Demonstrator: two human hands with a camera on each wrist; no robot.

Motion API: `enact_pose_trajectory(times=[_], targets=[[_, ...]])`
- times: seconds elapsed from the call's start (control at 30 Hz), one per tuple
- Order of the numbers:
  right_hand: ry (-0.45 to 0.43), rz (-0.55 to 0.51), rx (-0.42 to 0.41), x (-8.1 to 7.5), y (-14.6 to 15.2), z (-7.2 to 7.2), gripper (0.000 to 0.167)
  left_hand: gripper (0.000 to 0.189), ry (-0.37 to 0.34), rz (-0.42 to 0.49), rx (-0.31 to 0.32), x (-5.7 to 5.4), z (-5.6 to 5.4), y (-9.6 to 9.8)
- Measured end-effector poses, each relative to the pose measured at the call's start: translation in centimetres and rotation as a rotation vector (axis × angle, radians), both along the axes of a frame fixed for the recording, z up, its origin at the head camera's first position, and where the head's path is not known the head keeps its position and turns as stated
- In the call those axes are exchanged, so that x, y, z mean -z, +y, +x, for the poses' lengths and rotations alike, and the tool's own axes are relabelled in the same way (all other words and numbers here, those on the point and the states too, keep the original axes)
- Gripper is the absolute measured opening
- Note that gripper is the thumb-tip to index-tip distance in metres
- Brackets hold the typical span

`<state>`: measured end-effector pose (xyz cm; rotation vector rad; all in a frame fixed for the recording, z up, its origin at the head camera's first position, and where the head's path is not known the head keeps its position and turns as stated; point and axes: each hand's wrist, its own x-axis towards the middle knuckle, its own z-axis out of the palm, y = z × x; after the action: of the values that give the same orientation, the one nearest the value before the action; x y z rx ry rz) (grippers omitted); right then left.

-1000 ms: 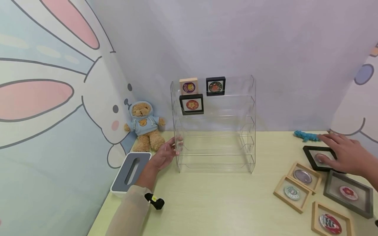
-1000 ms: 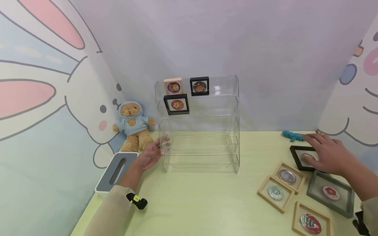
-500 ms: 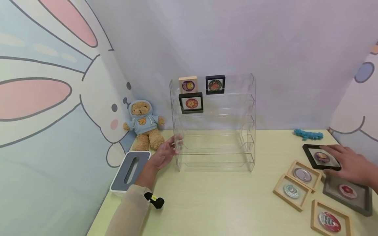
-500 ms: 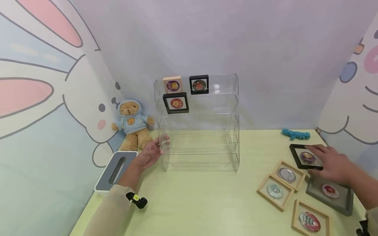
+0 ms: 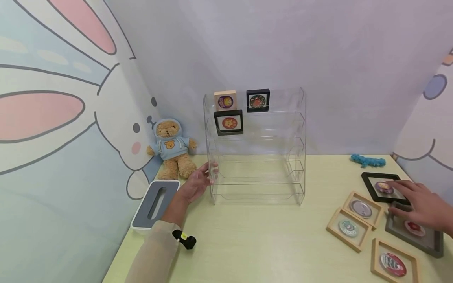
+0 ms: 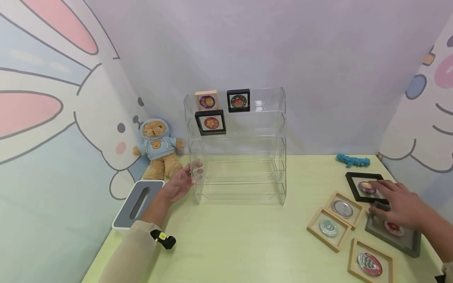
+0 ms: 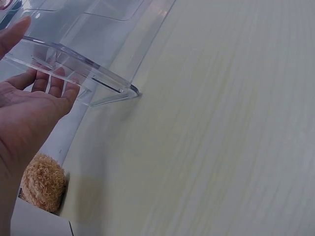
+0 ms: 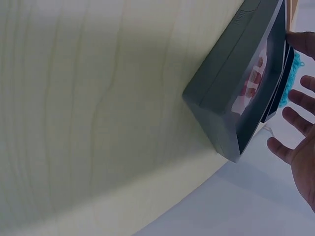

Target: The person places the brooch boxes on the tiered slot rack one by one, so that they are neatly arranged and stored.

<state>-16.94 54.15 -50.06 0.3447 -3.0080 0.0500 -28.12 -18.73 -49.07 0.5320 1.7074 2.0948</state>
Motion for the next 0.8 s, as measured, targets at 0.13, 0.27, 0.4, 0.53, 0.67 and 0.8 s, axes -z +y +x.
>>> enact_pose_trajectory(times=[0.13,0.27,0.4,0.53,0.67,0.8], targets=[[-0.009,-0.014,0.016,0.4,0.5,0.2,0.110,0.073,0.002,-0.009,-0.002,0.1,-0.1,0.0],[0.006,-0.023,0.023,0.7,0.9,0.5,0.113,0.076,-0.010,-0.017,-0.011,0.0,-0.1,0.1],[0.027,-0.021,0.005,0.9,0.5,0.9,0.114,0.079,-0.020,-0.012,-0.016,0.0,-0.1,0.2],[0.047,-0.031,-0.037,0.7,-1.1,1.3,0.116,0.079,-0.013,-0.001,-0.009,0.1,-0.1,0.0],[0.082,-0.050,-0.099,0.5,-2.8,1.8,0.118,0.078,-0.012,0.007,0.000,0.2,-0.2,0.0],[0.093,-0.051,-0.139,0.6,-4.0,2.2,0.113,0.077,-0.010,0.010,-0.001,0.2,-0.2,0.2]])
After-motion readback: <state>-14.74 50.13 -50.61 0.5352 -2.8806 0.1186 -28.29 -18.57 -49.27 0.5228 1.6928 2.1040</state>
